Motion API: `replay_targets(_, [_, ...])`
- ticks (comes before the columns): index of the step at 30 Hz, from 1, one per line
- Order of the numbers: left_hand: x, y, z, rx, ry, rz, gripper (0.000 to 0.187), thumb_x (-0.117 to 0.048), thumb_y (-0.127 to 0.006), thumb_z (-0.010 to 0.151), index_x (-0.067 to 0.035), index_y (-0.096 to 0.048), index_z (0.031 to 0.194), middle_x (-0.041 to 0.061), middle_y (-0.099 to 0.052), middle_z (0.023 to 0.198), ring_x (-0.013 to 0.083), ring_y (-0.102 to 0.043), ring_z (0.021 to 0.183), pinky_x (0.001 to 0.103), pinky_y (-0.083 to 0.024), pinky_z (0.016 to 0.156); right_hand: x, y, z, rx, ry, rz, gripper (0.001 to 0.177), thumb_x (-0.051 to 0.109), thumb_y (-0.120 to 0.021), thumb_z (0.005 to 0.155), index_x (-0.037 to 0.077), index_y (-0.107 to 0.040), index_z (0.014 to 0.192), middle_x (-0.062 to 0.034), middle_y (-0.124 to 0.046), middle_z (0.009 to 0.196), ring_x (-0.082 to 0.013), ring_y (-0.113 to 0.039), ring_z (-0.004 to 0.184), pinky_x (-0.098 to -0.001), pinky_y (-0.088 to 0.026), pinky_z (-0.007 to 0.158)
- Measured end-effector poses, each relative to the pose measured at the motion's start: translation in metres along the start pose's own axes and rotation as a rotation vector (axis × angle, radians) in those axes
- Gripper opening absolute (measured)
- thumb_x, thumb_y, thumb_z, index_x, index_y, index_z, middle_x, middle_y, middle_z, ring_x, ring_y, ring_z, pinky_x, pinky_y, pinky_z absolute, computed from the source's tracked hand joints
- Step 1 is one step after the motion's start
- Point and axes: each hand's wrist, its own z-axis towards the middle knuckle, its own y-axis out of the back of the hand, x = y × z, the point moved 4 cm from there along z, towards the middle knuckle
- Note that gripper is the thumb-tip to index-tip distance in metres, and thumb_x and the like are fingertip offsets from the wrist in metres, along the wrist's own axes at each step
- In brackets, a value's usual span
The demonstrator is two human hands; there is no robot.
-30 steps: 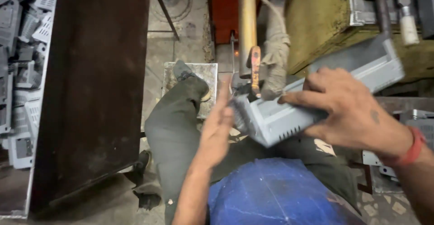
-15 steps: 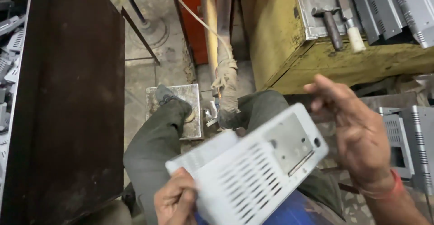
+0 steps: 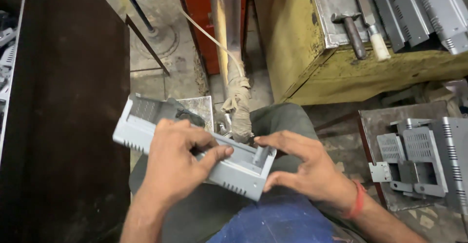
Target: Spot welding metal casing components together for electronic devices at a manufacturing station.
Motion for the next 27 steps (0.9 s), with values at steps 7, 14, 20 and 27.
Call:
replay_targets(7, [0.018,0.014,0.041,-0.01,-0.15,0.015,0.024,-0.037,-0.089,0.071,-0.013,-0.084,0.073,0.005,-0.07,0.063,0.0253,-0.055,0.069,0.039,-0.043,0.07,-0.023,-0.007,0.03,-0.076,-0.036,0.041,0.066,0.034,-0.094,0.067,0.002,-0.071,0.119,-0.0084,-0.075,0.108,-0.0178,-0.074,0.098,-0.0313,-0.058,0.086])
replay_targets(14, [0.026,0.019,0.083,0.184,0.007,0.065,0.032,-0.038,-0.087,0.073,-0.008,-0.082,0.082,0.013,-0.068,0.054,0.0265,-0.061,0.044,0.04,-0.049,0.05,-0.05,-0.02,0.046,-0.161,-0.014,-0.026,0.059,0.02,-0.09,0.069,-0.003,-0.067,0.119,-0.0106,-0.071,0.11,-0.0195,-0.072,0.1,-0.0306,-0.056,0.089])
replay_targets(20, [0.023,0.019,0.091,0.21,-0.09,0.145,0.034,-0.039,-0.087,0.074,-0.006,-0.082,0.078,0.014,-0.07,0.061,0.0305,-0.064,0.056,0.041,-0.051,0.063,-0.055,-0.029,0.044,-0.21,-0.075,0.081,0.053,0.015,-0.086,0.073,-0.002,-0.066,0.119,-0.0106,-0.07,0.114,-0.0197,-0.072,0.101,-0.0302,-0.057,0.089])
replay_targets(27, [0.023,0.018,0.092,0.218,-0.09,0.13,0.034,-0.04,-0.087,0.073,-0.007,-0.082,0.079,0.012,-0.071,0.063,0.0281,-0.066,0.056,0.039,-0.052,0.061,-0.049,-0.025,0.044,-0.222,-0.005,0.006,0.052,0.017,-0.085,0.074,-0.001,-0.066,0.119,-0.0102,-0.071,0.114,-0.0218,-0.071,0.106,-0.0324,-0.055,0.094])
